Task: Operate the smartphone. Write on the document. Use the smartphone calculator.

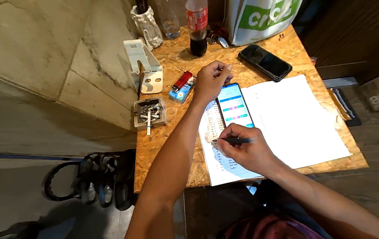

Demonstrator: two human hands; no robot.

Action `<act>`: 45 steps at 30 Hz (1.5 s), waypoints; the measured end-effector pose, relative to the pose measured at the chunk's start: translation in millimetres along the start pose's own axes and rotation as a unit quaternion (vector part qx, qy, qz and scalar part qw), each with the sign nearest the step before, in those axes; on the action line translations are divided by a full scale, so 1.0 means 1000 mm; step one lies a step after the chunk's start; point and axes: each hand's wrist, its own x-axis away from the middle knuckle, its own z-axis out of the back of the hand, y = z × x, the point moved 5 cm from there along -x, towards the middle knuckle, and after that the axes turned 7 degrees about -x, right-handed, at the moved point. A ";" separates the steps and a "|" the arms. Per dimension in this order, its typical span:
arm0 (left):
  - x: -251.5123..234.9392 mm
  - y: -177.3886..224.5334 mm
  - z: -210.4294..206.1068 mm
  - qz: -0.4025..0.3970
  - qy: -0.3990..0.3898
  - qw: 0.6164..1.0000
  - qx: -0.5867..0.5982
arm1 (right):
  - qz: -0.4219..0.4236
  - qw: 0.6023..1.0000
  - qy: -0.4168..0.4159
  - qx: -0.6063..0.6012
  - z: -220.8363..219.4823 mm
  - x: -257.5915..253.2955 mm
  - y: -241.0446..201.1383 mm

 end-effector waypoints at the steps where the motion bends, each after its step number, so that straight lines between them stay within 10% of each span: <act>1: 0.000 0.000 0.000 0.001 0.002 1.000 -0.002 | 0.014 1.000 0.004 -0.017 0.004 0.003 -0.003; 17: 0.000 0.000 0.000 0.005 0.004 1.000 -0.004 | 0.151 0.977 0.148 -0.004 0.182 -0.054 -0.010; 45: 0.003 0.006 -0.002 0.009 0.002 1.000 -0.027 | 0.206 0.945 0.251 0.048 0.220 -0.052 0.008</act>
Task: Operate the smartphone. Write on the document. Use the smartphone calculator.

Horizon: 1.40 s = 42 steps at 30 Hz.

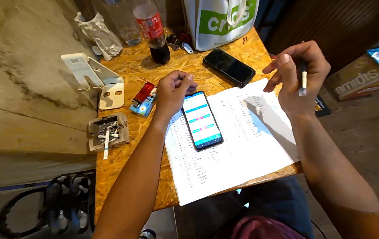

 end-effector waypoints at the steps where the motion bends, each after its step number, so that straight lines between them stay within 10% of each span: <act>1: -0.001 -0.001 0.000 -0.003 0.000 1.000 -0.004 | 0.002 1.000 -0.003 0.002 -0.001 0.001 -0.001; 42: -0.004 -0.003 -0.001 -0.016 -0.001 1.000 0.021 | -0.047 0.998 -0.036 0.008 -0.023 0.020 0.017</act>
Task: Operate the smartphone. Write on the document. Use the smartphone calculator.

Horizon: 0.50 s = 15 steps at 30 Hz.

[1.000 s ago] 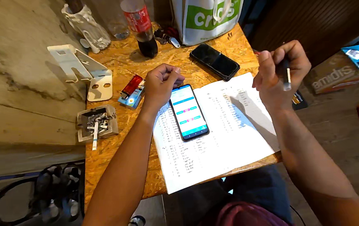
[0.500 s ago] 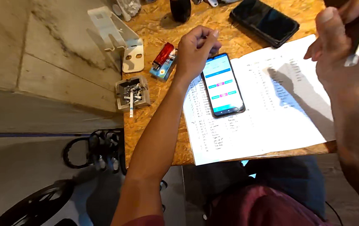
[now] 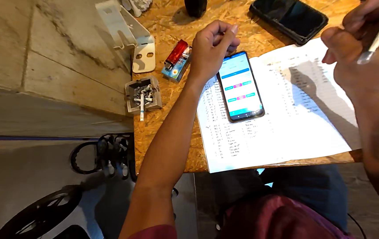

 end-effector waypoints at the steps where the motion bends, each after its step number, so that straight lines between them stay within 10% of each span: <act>1: 0.000 0.000 0.000 0.000 0.000 1.000 -0.001 | -0.003 1.000 -0.001 0.001 -0.001 0.001 -0.001; 15: -0.002 -0.001 0.000 0.005 -0.004 1.000 0.004 | 0.048 0.987 -0.154 -0.023 -0.022 0.007 -0.008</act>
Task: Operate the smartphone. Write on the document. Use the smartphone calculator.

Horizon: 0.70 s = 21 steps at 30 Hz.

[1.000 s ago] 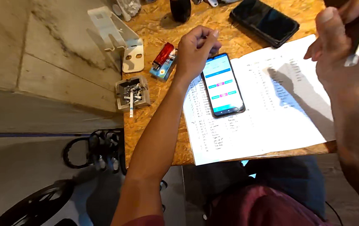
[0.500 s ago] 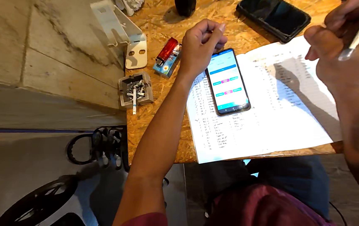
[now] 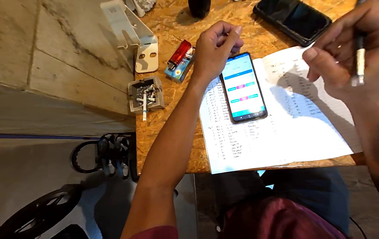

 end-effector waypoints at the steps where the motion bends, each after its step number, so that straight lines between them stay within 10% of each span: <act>1: 0.000 0.000 0.000 0.000 -0.001 1.000 -0.002 | 0.004 1.000 -0.025 -0.003 -0.005 0.001 -0.002; 21: 0.003 0.003 0.001 0.013 0.006 1.000 -0.013 | -0.054 0.983 -0.169 -0.052 -0.052 0.013 -0.018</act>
